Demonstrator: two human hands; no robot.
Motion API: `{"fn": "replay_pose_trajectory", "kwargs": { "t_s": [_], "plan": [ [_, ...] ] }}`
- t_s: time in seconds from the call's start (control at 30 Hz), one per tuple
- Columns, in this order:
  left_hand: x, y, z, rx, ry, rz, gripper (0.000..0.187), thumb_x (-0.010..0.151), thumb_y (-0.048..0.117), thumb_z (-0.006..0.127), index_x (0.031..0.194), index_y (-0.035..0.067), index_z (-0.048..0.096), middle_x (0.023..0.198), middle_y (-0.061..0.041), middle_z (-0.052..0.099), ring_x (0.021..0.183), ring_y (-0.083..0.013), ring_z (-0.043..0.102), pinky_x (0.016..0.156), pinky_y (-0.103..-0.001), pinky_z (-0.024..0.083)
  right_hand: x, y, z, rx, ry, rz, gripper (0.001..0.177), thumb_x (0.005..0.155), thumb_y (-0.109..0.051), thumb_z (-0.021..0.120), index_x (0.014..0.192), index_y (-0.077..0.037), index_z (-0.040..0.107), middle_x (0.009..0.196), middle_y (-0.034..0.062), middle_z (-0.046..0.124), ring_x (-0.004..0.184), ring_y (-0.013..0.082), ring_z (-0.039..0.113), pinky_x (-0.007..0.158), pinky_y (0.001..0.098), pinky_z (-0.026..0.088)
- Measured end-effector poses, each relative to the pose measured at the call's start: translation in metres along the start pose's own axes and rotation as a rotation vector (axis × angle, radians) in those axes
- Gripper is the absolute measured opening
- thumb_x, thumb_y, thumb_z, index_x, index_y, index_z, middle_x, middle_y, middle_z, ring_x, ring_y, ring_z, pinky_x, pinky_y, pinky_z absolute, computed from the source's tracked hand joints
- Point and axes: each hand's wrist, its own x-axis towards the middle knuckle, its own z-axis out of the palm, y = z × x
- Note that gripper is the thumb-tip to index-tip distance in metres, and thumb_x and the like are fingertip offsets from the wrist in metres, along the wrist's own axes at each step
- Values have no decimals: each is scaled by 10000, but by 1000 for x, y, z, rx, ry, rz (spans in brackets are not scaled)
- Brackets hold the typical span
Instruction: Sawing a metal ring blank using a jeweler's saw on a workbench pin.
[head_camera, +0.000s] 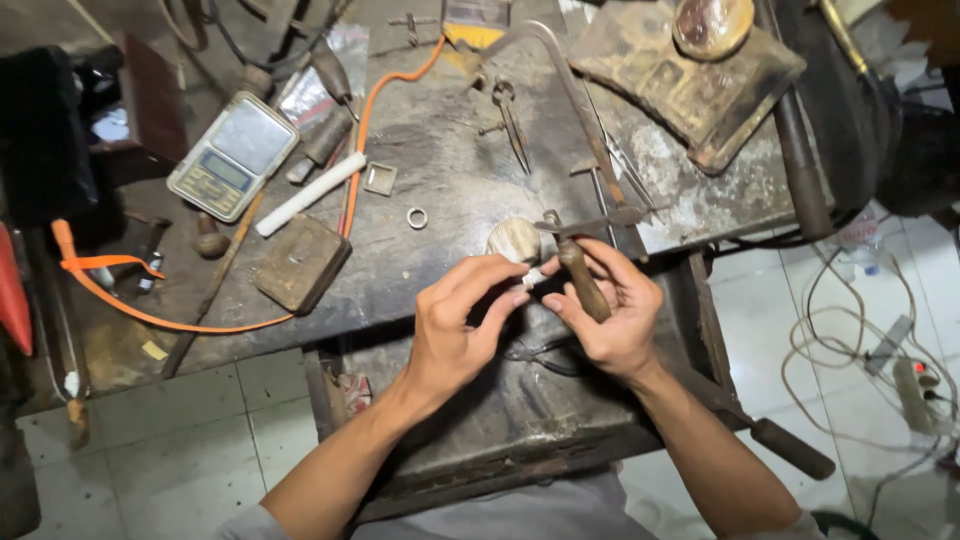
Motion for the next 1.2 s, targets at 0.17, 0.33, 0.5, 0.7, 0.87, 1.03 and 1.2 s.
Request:
{"fn": "replay_pose_trajectory", "kwargs": {
  "t_s": [0.17,0.33,0.5,0.7,0.87,1.03,1.2],
  "plan": [
    [5,4,-23,309,-104,-3,202,935,-65,628,1125,-44,693,1013,-227,681,945,-443,701,806,-491,588,-1,8,-4,-4,47,-11,508,850,135,714,1324,141,531,885,255,708,538,95,582,485,234,498],
    [2,1,-31,486,-88,27,285,907,-128,611,1182,-71,660,1067,-252,626,988,-463,654,856,-502,569,-7,19,-8,-30,72,-32,512,847,143,720,1327,130,542,813,229,696,571,112,605,518,236,518],
    [13,-2,-54,602,36,-7,279,963,229,757,716,162,646,552,-57,640,548,-277,689,508,-341,514,-17,32,-12,-75,153,35,413,901,66,698,1297,107,591,882,234,726,641,135,659,525,270,547],
    [59,5,-109,709,66,34,384,823,-186,706,1178,-42,698,986,-241,677,943,-489,682,844,-530,538,-19,26,-7,-212,183,28,368,875,10,756,1226,70,662,862,215,754,690,130,680,497,264,539],
    [67,-46,-141,976,-134,-135,158,890,99,809,1038,70,765,887,-124,688,851,-373,718,762,-462,572,-24,32,-10,-256,181,-2,373,845,1,780,1203,58,690,851,217,771,717,164,712,480,266,540],
    [67,-66,-142,1090,-233,-308,152,906,208,799,1022,115,768,875,-104,705,873,-374,727,751,-501,587,-27,37,-8,-251,187,-28,361,835,6,784,1184,59,708,828,211,776,738,179,717,483,263,544],
    [64,-30,-130,856,25,25,126,1017,26,714,1138,-8,714,913,-190,636,916,-442,664,847,-498,535,-27,37,-4,-319,174,-52,352,803,-31,823,1133,58,738,802,221,771,738,301,765,517,337,585]
  ]
}}
